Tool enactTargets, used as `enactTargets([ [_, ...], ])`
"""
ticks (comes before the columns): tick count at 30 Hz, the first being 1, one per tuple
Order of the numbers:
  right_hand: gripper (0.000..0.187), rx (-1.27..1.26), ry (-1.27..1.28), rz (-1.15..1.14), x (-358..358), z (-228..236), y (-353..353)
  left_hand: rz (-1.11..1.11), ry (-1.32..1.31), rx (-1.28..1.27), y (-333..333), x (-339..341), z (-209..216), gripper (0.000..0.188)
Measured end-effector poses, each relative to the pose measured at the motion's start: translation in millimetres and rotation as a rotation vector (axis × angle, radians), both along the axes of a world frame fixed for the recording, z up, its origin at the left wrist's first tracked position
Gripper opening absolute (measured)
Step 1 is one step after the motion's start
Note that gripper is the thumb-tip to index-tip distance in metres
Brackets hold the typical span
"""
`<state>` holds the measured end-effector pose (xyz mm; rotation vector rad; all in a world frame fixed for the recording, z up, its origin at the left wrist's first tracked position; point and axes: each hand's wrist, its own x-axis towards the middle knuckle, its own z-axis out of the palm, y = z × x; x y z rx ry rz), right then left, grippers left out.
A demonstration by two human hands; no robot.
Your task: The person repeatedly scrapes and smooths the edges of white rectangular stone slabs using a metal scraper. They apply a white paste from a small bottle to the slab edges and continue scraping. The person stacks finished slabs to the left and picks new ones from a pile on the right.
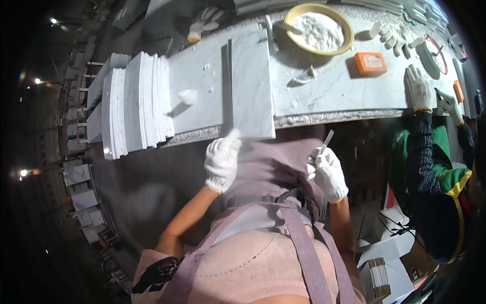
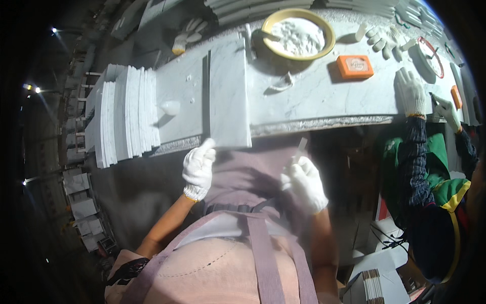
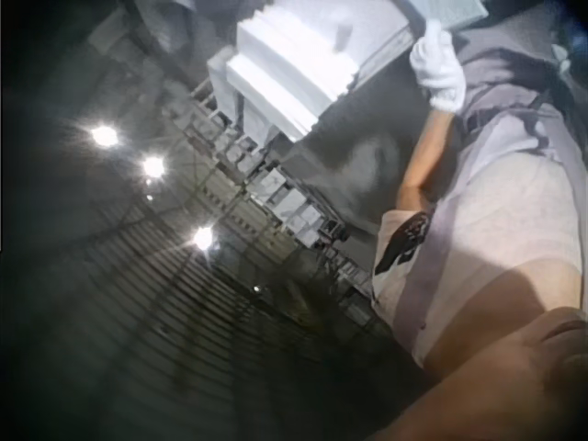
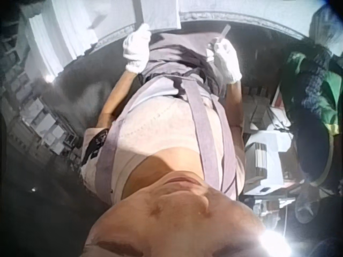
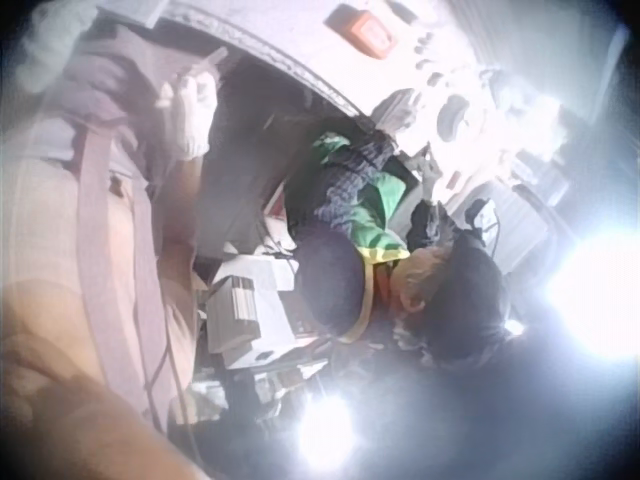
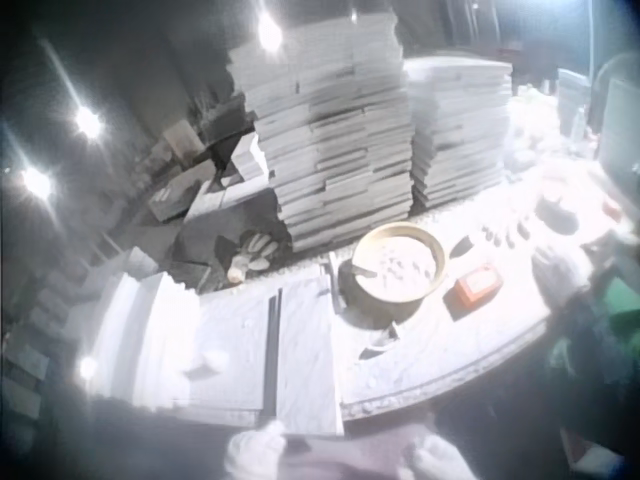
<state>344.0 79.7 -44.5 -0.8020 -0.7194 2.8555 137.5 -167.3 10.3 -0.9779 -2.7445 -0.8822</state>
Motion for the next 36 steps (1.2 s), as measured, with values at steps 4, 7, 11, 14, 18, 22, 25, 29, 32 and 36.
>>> enactTargets([
  [4,0.025,0.224,0.007,0.021,-48.9,26.4,-8.2,0.209,-0.231,0.038,15.1,-21.0,0.9,0.047],
  [7,0.038,0.469,0.061,0.123,-88.7,38.2,-19.0,0.253,-0.457,-0.245,29.5,-30.8,11.9,0.057],
  [11,0.023,0.795,0.049,0.209,-119.6,40.4,-31.2,0.281,-0.447,-0.294,44.2,-38.6,21.0,0.066],
  [14,0.023,0.736,-0.009,0.276,-124.6,34.8,-33.8,0.353,-0.494,-0.339,50.6,-43.3,17.5,0.074],
  [18,0.023,0.901,0.146,0.205,-119.1,26.9,-37.2,0.367,-0.373,-0.274,56.6,-47.6,8.7,0.078],
  [22,0.028,0.989,0.111,0.157,-118.6,21.5,-39.6,0.429,-0.444,-0.297,61.1,-51.0,9.5,0.078],
  [25,0.024,1.212,0.168,0.068,-125.0,17.9,-38.8,0.404,-0.493,-0.311,61.5,-57.0,14.3,0.079],
  [29,0.017,1.406,0.161,0.111,-129.0,21.6,-42.0,0.345,-0.557,-0.329,58.8,-68.8,18.7,0.079],
  [32,0.015,1.28,0.198,0.095,-125.6,33.3,-47.1,0.323,-0.636,-0.309,56.9,-75.8,21.0,0.08],
  [36,0.013,1.124,0.196,0.145,-122.0,49.2,-49.2,0.284,-0.653,-0.385,55.7,-81.1,28.5,0.079],
])
